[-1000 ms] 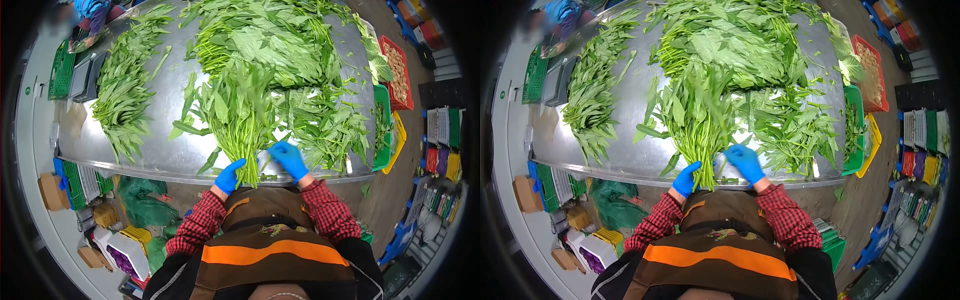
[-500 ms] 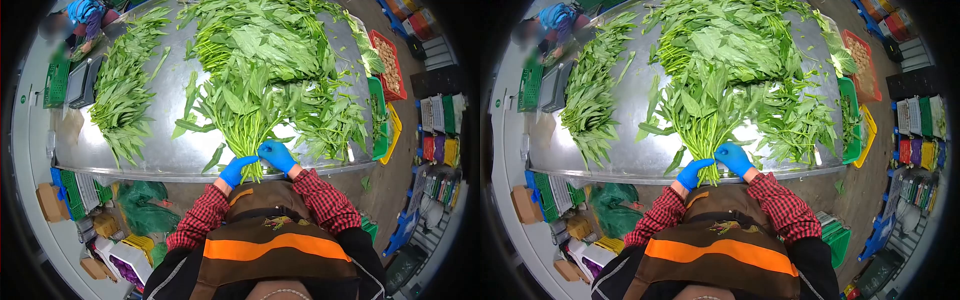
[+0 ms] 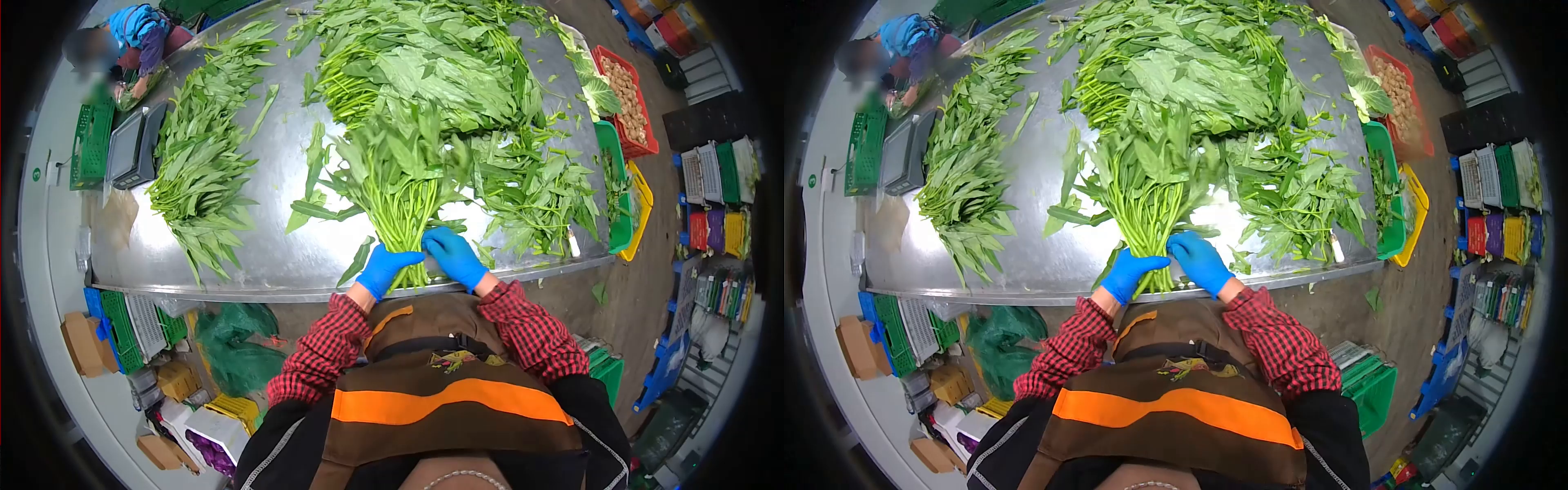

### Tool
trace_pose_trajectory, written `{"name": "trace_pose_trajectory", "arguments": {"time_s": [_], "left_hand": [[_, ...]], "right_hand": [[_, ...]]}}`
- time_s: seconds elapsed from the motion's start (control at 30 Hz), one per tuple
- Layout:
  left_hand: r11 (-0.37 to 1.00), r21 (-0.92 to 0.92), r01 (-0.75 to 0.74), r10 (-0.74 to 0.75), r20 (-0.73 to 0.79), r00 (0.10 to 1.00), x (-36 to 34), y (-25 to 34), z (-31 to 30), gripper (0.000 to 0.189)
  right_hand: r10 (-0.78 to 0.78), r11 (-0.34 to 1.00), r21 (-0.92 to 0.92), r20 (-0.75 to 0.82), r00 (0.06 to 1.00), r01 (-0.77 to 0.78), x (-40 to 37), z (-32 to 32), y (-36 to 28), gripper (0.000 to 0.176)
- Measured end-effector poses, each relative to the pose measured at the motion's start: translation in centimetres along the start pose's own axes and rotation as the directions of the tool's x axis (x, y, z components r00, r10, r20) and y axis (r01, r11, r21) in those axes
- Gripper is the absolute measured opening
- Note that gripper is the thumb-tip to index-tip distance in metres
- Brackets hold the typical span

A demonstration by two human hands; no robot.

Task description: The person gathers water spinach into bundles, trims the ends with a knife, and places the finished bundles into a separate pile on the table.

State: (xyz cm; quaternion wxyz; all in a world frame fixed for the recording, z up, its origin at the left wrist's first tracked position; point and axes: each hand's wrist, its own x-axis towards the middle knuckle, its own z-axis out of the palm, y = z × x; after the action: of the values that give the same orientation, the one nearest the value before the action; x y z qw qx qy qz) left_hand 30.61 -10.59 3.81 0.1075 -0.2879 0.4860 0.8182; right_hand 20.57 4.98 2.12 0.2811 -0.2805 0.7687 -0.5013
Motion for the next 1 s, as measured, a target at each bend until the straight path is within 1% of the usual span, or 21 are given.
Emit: {"name": "trace_pose_trajectory", "arguments": {"time_s": [0.03,0.07,0.1,0.13,0.17,0.2,0.23,0.27,0.3,0.33,0.37,0.43,0.47,0.53,0.6,0.63,0.8,1.0], "left_hand": [[1.0,0.005,-0.008,0.008,0.0,1.0,-0.5,1.3,-0.1,0.038],[0.963,0.241,-0.124,0.133,-0.024,0.991,-1.0,2.9,-0.3,0.038],[0.859,0.463,-0.219,0.257,-0.019,0.966,-1.3,3.8,-0.6,0.039],[0.721,0.603,-0.34,0.424,0.005,0.906,-1.4,4.4,-1.1,0.039],[0.484,0.822,-0.3,0.452,0.059,0.89,-1.5,5.7,-2.4,0.036],[0.248,0.922,-0.298,0.603,0.094,0.792,-1.5,7.4,-3.3,0.034],[0.09,0.924,-0.371,0.622,0.239,0.746,0.1,8.2,-6.2,0.029],[-0.162,0.954,-0.253,0.566,0.3,0.768,0.1,10.4,-7.9,0.022],[-0.242,0.916,-0.319,0.656,0.397,0.642,0.4,12.0,-9.2,0.018],[-0.38,0.888,-0.258,0.667,0.457,0.589,0.0,12.9,-10.4,0.025],[-0.473,0.853,-0.22,0.661,0.509,0.55,0.2,13.0,-12.0,0.033],[-0.521,0.834,-0.182,0.626,0.518,0.583,0.2,13.4,-14.0,0.038],[-0.527,0.83,-0.184,0.622,0.524,0.582,0.2,13.6,-14.7,0.038],[-0.539,0.826,-0.164,0.663,0.536,0.522,-0.1,13.7,-15.6,0.038],[-0.538,0.828,-0.157,0.672,0.534,0.513,-0.4,13.6,-16.3,0.038],[-0.534,0.833,-0.147,0.685,0.527,0.503,-0.5,13.5,-16.5,0.039],[-0.519,0.844,-0.135,0.685,0.505,0.526,-1.0,13.3,-17.3,0.039],[-0.529,0.838,-0.134,0.691,0.517,0.505,-0.9,14.1,-17.8,0.039]], "right_hand": [[0.111,0.922,0.354,0.141,0.984,-0.155,0.1,-0.8,0.3,0.023],[0.326,0.754,0.544,0.176,0.929,-0.367,0.1,-1.4,0.5,0.032],[0.565,0.489,0.691,0.215,0.797,-0.533,0.6,-2.1,-0.8,0.033],[0.54,0.17,0.834,0.366,0.758,-0.524,1.2,-2.5,-0.7,0.034],[0.462,-0.178,0.861,0.5,0.732,-0.476,1.4,-2.8,-0.3,0.036],[0.178,-0.347,0.838,0.5,0.848,-0.421,1.7,-2.7,0.6,0.043],[0.092,-0.356,0.842,0.463,0.882,-0.405,2.6,-2.5,1.6,0.043],[0.079,-0.338,0.859,0.433,0.898,-0.385,3.3,-2.2,0.9,0.044],[0.073,-0.31,0.88,0.401,0.913,-0.361,4.1,-1.9,0.2,0.044],[0.075,-0.283,0.896,0.376,0.924,-0.342,5.0,-1.9,-0.5,0.044],[0.082,-0.252,0.913,0.352,0.933,-0.322,5.8,-1.6,-1.3,0.044],[0.104,-0.189,0.941,0.304,0.947,-0.282,7.2,-1.2,-2.2,0.044],[0.111,-0.166,0.95,0.285,0.952,-0.265,7.8,-1.3,-2.6,0.044],[0.126,-0.121,0.964,0.25,0.96,-0.235,8.9,-1.3,-3.2,0.044],[0.141,-0.077,0.974,0.223,0.964,-0.214,9.6,-1.2,-3.6,0.045],[0.147,-0.065,0.976,0.214,0.966,-0.206,10.0,-1.2,-3.8,0.045],[0.181,0.0,0.983,0.182,0.966,-0.185,10.7,-0.9,-4.3,0.046],[0.215,0.058,0.981,0.167,0.962,-0.184,10.7,-0.5,-4.2,0.046]]}}
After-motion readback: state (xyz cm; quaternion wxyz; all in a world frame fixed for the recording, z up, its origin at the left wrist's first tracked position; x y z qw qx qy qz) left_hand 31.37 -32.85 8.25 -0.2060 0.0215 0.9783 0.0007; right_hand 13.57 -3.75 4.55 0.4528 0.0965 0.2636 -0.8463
